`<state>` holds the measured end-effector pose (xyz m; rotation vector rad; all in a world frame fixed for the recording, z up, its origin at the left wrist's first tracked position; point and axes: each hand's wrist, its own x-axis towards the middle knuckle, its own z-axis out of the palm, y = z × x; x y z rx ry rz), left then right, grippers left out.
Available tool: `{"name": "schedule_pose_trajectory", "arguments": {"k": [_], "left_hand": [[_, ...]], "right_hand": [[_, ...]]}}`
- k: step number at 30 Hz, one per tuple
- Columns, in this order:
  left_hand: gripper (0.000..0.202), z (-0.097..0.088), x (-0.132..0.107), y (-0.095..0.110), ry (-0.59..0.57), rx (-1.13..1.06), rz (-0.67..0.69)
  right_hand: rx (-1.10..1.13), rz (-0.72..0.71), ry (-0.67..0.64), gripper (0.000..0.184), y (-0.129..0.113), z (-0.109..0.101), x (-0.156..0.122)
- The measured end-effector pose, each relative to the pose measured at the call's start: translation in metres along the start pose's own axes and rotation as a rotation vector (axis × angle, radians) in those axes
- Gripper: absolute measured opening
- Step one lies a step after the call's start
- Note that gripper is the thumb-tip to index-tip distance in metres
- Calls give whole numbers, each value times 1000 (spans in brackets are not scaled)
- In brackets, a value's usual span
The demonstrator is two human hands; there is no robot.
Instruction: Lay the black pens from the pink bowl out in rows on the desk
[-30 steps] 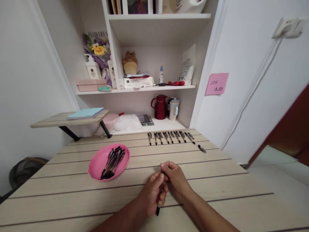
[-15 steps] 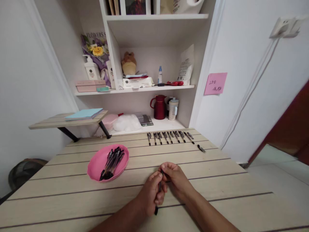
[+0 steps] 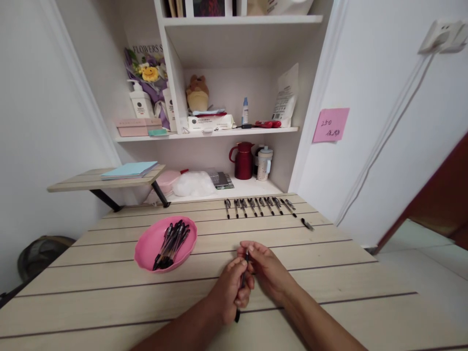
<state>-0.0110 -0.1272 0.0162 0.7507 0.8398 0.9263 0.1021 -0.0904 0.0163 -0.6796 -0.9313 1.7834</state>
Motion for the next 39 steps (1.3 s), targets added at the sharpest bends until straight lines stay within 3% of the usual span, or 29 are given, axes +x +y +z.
{"name": "schedule_pose_trajectory", "arguments": {"k": [5, 13, 19, 29, 34, 39], "left_hand": [[23, 1, -1, 1, -14, 2, -9], [24, 1, -1, 1, 3, 2, -18], [29, 0, 0, 0, -26, -17, -13], [26, 1, -1, 2, -34, 18, 7], [25, 0, 0, -1, -42, 34, -14], [29, 1, -2, -4, -72, 11, -45]], "right_hand": [[-87, -6, -14, 28, 0, -1, -1], [8, -10, 1, 28, -4, 0, -3], [-74, -11, -44, 30, -1, -2, -3], [17, -11, -76, 31, -5, 4, -7], [-41, -5, -97, 27, -1, 3, -8], [36, -54, 2, 25, -12, 0, -7]]}}
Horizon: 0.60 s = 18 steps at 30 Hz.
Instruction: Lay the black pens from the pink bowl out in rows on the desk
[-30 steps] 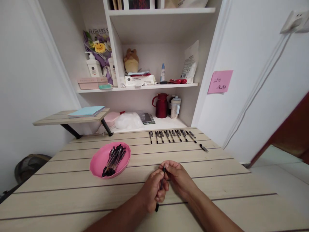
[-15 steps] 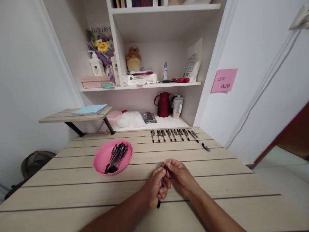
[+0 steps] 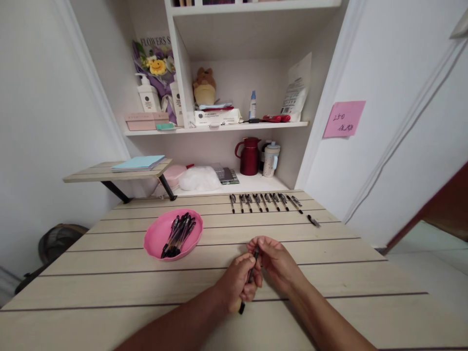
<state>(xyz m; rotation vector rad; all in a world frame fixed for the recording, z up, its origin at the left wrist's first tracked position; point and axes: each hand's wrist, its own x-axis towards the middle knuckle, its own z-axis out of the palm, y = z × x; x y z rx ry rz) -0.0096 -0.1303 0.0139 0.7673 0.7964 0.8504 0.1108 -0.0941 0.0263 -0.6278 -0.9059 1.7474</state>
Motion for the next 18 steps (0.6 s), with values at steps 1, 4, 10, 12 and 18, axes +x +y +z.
{"name": "schedule_pose_trajectory", "arguments": {"k": [1, 4, 10, 12, 18], "left_hand": [[29, 0, -1, 0, -8, 0, -7], [28, 1, -2, 1, -7, -10, -24], [27, 2, -4, 4, 17, -30, -18], [26, 2, -3, 4, 14, -21, -19], [23, 0, -2, 3, -18, 20, -20]], "right_hand": [[30, -21, 32, 24, -3, -2, 1], [70, -69, 103, 25, -10, -10, 5], [-141, -109, 302, 29, -12, -38, 21], [-320, -103, 400, 24, -17, -60, 29], [-838, -166, 745, 12, -68, -161, 31]]}}
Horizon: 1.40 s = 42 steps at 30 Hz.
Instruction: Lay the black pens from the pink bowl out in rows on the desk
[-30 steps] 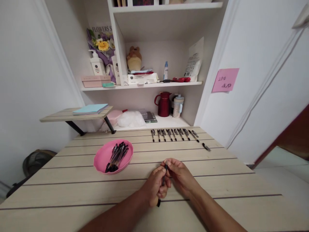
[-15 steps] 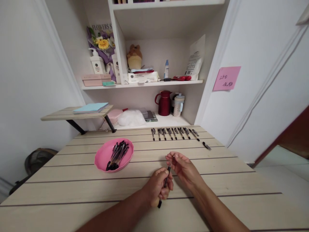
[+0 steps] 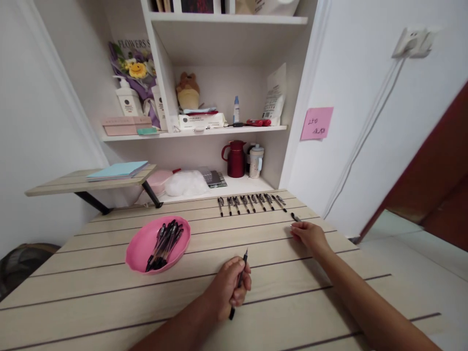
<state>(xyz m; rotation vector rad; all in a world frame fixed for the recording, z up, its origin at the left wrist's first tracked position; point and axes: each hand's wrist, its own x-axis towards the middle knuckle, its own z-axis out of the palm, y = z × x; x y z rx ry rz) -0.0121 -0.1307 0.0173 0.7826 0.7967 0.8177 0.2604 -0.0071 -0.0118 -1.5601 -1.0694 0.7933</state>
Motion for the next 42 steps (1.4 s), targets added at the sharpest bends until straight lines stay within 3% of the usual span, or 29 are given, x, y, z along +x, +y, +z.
{"name": "schedule_pose_trajectory", "arguments": {"k": [2, 5, 11, 16, 30, 35, 37, 39, 41, 42], "left_hand": [[24, -1, 0, 0, -16, 0, -4], [25, -2, 1, 0, -29, -12, -9], [27, -1, 1, 1, -20, -8, -15], [25, 0, 0, 1, -19, 2, -6], [23, -3, 2, 0, -29, -18, -21], [24, -1, 3, -2, 27, -116, 59], [23, 1, 3, -1, 70, -216, 112], [21, 2, 4, 1, 97, -332, 148], [20, 2, 4, 2, 105, -427, 185], [20, 2, 4, 2, 109, -460, 211]], "right_hand": [[-110, -11, 55, 10, 10, -27, 17], [-528, -134, 150, 12, 20, -49, 30], [-859, -158, 148, 23, 23, -44, 36], [-899, -98, 137, 26, 20, -39, 39], [-861, -104, 152, 29, 22, -39, 41], [-734, -157, 170, 24, 3, -36, 16], [-582, -177, 41, 21, -10, -20, -15], [-334, -78, -297, 30, -22, 3, -60], [-101, 28, -725, 36, -29, 29, -107], [-25, 26, -817, 33, -31, 40, -128]]}}
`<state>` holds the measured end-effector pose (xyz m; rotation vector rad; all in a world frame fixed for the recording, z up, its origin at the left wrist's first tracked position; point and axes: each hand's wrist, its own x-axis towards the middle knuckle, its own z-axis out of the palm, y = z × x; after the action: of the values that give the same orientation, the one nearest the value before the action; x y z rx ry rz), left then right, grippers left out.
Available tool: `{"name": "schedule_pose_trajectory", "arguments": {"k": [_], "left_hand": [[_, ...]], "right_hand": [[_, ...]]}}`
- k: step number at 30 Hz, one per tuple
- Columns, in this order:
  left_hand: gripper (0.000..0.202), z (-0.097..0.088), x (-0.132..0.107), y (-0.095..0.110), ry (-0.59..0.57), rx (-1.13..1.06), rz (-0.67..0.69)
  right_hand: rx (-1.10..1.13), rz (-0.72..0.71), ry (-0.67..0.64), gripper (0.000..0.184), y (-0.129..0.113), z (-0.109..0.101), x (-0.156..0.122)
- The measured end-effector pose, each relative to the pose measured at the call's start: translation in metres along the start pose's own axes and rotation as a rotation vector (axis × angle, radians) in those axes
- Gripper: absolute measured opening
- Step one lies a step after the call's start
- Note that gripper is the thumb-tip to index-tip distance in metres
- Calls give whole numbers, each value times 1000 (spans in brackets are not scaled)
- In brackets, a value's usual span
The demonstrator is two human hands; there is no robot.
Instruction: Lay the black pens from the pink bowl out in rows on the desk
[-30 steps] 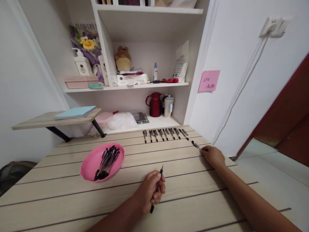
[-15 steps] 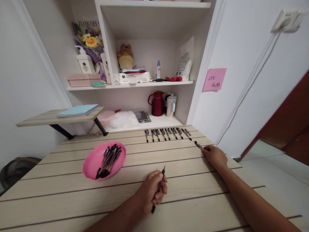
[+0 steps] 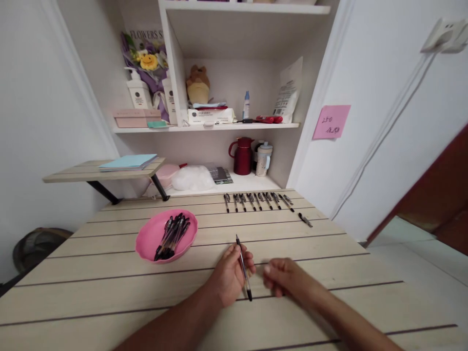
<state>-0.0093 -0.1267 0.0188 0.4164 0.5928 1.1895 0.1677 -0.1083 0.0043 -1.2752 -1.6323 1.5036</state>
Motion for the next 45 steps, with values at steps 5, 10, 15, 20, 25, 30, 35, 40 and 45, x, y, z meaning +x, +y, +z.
{"name": "schedule_pose_trajectory", "arguments": {"k": [5, 10, 15, 20, 25, 30, 35, 40, 45], "left_hand": [[17, -3, 2, 2, -5, -71, 107], [19, -6, 4, 4, -26, -72, 112], [33, -12, 7, 5, -39, -7, 18], [32, -15, 6, 6, -43, 113, -19], [29, -14, 5, 6, -75, 173, -10], [28, -13, 5, 6, -75, 185, -14], [26, -14, 6, 7, -76, 184, -24], [25, -15, 7, 7, -90, 187, -27], [25, -15, 7, 6, -90, 194, -26]], "right_hand": [[13, -137, 49, 19, -5, 63, -14], [-161, -245, 200, 15, -10, 66, -11], [-451, -235, 427, 12, -5, 14, 2], [-925, 4, 686, 16, 10, -79, 15], [-1131, 213, 728, 20, 19, -122, 18], [-1194, 254, 701, 22, 22, -130, 23], [-1215, 258, 683, 24, 27, -137, 28], [-1220, 247, 684, 24, 31, -140, 31], [-1229, 221, 706, 27, 31, -137, 28]]}}
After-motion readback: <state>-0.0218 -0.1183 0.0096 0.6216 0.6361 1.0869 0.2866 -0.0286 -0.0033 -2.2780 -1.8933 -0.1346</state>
